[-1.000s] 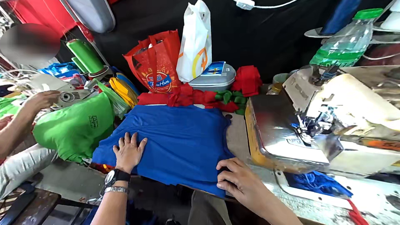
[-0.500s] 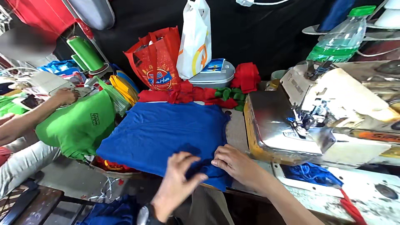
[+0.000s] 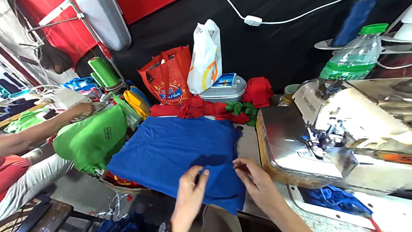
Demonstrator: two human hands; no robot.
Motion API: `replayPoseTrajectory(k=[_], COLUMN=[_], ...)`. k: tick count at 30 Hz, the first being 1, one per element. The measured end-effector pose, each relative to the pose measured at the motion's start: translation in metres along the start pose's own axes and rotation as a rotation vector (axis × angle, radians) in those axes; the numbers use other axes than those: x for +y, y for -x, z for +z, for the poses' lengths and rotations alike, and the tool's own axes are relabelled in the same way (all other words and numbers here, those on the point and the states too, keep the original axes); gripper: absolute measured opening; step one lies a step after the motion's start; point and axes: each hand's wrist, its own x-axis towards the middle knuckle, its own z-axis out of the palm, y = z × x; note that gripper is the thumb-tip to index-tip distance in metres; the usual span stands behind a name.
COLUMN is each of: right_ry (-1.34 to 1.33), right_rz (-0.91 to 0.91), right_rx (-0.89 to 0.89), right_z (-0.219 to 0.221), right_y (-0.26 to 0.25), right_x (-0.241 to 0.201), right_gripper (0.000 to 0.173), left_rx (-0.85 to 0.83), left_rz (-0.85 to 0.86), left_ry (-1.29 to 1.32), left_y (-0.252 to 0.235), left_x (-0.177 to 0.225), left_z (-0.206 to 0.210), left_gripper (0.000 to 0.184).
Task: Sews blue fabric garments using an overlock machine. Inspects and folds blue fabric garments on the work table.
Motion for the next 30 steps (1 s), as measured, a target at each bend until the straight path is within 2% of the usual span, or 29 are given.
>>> replayPoseTrajectory(k=[2, 5, 9, 12, 17, 19, 24, 25, 28, 30], right_ry=[0.091, 0.251, 0.313, 0.341, 0.487, 0.539, 0.548, 0.518, 0.421, 0.351], right_rz=[-0.041, -0.183, -0.228, -0.132, 0.188, 0.239, 0.280, 0.277, 0.241, 0.236], right_rx=[-0.091, -0.167, -0.170, -0.293, -0.770, -0.855, -0.548, -0.490, -0.359, -0.279], right_z=[0.000, 0.003, 0.004, -0.001, 0.004, 0.019, 0.050, 0.052, 0.053, 0.051], right_y=[0.001, 0.001, 0.000, -0.008, -0.064, -0.092, -0.144, -0.148, -0.148, -0.145], right_x=[0.002, 0.003, 0.004, -0.007, -0.055, -0.056, -0.014, -0.004, 0.021, 0.028], right_gripper=[0.021, 0.013, 0.013, 0.015, 0.029, 0.032, 0.042, 0.040, 0.020, 0.016], left_rx=[0.118, 0.271, 0.349, 0.360, 0.259, 0.233, 0.172, 0.167, 0.183, 0.194], left_rz=[-0.009, 0.018, 0.061, 0.062, 0.085, 0.093, 0.089, 0.099, 0.112, 0.103], left_ry=[-0.166, -0.569, -0.758, -0.755, -0.779, -0.767, -0.734, -0.733, -0.741, -0.734], left_y=[-0.012, -0.023, -0.019, -0.017, -0.017, -0.018, -0.026, -0.028, -0.028, -0.027], left_x=[-0.012, -0.045, -0.076, -0.077, -0.080, -0.082, -0.101, -0.104, -0.108, -0.108], left_z=[-0.022, -0.051, -0.051, -0.047, -0.053, -0.058, -0.090, -0.094, -0.096, -0.095], left_gripper=[0.024, 0.026, 0.033, 0.035, 0.040, 0.040, 0.044, 0.044, 0.045, 0.045])
